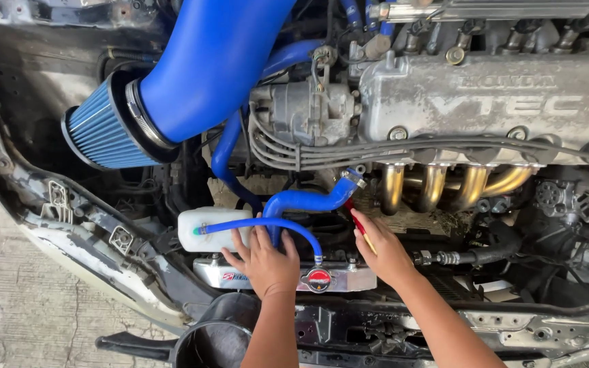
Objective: Cleaning the engine bay of a car using a paintbrush to remove dust from components like the radiator, hoses, and engine block.
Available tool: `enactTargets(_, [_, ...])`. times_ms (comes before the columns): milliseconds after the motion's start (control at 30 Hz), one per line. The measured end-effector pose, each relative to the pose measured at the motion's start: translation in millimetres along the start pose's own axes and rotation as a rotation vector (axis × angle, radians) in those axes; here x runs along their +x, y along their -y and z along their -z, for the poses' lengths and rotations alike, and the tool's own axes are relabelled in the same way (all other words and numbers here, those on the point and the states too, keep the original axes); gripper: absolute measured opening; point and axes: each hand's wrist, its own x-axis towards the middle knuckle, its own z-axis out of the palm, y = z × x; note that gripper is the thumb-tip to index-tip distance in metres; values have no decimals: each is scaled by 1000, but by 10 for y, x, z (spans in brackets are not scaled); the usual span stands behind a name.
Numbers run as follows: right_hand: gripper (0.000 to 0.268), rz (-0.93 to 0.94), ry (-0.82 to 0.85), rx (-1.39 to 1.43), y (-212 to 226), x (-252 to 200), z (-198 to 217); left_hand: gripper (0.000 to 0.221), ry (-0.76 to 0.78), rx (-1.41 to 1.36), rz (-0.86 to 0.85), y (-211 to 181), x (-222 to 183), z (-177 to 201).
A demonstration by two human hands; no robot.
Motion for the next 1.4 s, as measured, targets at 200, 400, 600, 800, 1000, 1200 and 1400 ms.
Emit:
enactTargets(200, [40, 240, -73, -174, -37, 343, -106, 62, 43, -4, 15, -19, 15, 56])
enactTargets(400, [45, 87, -15, -156, -135, 423, -269, 61, 65, 7, 42, -14, -8, 50])
enactTargets(600, [32, -177, 47, -102, 188, 375, 90, 63, -310, 79, -78, 111, -57, -237])
enactTargets(800, [34, -127, -183, 84, 169, 52, 141, 62, -296, 79, -73, 68, -52, -172])
enactTargets(1000, [40, 150, -196, -9, -15, 133, 73, 61, -287, 92, -66, 79, -46, -197])
enactTargets(1200, [43, 280, -135, -259, -368, 405, -217, 67, -293, 94, -71, 94, -29, -223])
enactTargets(1400, [44, 204, -82, -94, 62, 329, -96, 64, -286, 97, -58, 93, -63, -227])
